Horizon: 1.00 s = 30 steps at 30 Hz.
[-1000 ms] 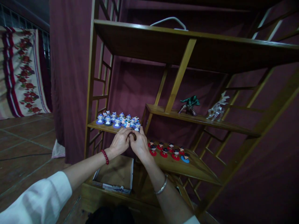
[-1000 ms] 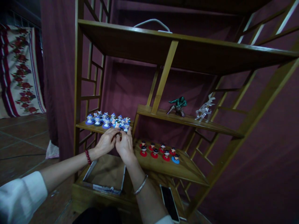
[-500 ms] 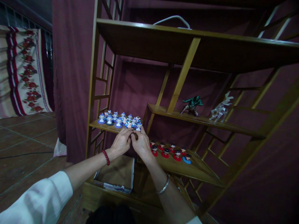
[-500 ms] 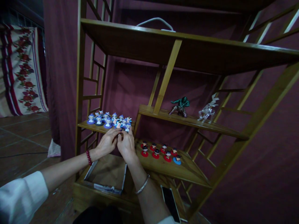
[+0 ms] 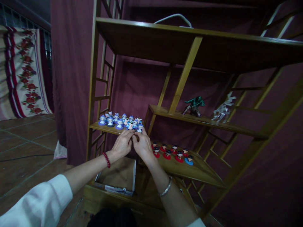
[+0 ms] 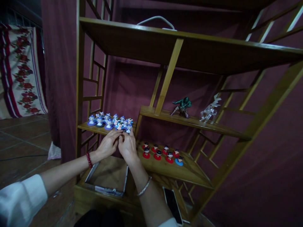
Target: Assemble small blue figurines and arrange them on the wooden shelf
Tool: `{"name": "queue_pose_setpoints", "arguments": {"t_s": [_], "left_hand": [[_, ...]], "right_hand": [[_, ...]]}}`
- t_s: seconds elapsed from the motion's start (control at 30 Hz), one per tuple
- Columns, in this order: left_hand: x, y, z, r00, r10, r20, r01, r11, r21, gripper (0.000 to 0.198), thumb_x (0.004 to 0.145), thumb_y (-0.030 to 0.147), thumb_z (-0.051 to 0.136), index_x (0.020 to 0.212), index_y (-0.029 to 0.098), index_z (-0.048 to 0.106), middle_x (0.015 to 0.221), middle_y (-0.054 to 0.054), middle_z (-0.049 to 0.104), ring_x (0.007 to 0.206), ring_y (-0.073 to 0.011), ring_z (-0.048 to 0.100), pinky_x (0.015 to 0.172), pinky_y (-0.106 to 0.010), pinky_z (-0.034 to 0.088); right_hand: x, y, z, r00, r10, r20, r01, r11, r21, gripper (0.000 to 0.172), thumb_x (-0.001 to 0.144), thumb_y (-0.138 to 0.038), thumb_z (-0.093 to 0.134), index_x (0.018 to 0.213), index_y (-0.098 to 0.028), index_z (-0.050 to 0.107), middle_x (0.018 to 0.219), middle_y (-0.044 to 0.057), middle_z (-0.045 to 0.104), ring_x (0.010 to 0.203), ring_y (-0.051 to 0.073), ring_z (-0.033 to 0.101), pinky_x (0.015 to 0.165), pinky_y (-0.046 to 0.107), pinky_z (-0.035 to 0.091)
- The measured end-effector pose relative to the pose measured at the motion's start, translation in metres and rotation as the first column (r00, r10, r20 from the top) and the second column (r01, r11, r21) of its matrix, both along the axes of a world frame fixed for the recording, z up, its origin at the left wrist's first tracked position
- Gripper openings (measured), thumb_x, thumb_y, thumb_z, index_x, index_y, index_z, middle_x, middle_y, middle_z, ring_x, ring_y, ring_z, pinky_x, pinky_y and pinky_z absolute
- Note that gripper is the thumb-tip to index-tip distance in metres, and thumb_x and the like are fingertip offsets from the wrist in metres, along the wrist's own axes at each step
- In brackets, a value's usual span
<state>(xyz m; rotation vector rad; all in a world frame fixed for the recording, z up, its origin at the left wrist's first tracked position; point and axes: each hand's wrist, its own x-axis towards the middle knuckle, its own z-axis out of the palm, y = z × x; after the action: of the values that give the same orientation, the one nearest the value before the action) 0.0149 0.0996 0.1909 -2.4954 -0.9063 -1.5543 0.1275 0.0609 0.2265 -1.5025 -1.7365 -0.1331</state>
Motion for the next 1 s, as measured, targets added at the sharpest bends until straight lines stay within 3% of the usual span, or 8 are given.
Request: {"name": "queue_pose_setpoints", "arguments": {"t_s": [0.37,0.73,1.0], "left_hand": [[0.0,-0.002,0.003,1.0,0.012,-0.006,-0.012,1.0,-0.005,0.04,0.071,0.001,0.041,0.105,0.013,0.058,0.112,-0.01,0.059,0.108,-0.0196,0.05,0.096,-0.04,0.042],[0.007,-0.001,0.007,0.999,0.048,-0.02,-0.049,0.997,-0.053,0.035,0.073,0.002,0.042,0.103,0.006,0.059,0.111,-0.015,0.059,0.105,-0.0207,0.052,0.095,-0.037,0.042],[0.01,0.0,0.009,0.999,0.043,-0.014,-0.044,0.997,-0.057,0.035,0.074,0.004,0.043,0.103,0.012,0.059,0.109,-0.012,0.061,0.103,-0.0194,0.054,0.093,-0.038,0.044]], "right_hand": [[0.002,0.001,-0.001,1.0,0.02,-0.01,-0.02,0.999,0.03,0.023,0.079,-0.018,0.047,0.092,-0.015,0.065,0.12,0.012,0.053,0.097,0.02,0.059,0.088,0.027,0.042],[0.001,0.002,0.002,1.0,0.003,0.008,-0.003,1.0,-0.025,0.024,0.078,-0.016,0.047,0.095,-0.012,0.064,0.117,0.013,0.055,0.097,0.021,0.059,0.089,0.028,0.042],[0.003,0.002,0.003,1.0,-0.003,0.02,0.003,1.0,0.0,0.024,0.078,-0.015,0.045,0.093,-0.012,0.064,0.109,0.015,0.059,0.092,0.021,0.061,0.085,0.028,0.044]]}}
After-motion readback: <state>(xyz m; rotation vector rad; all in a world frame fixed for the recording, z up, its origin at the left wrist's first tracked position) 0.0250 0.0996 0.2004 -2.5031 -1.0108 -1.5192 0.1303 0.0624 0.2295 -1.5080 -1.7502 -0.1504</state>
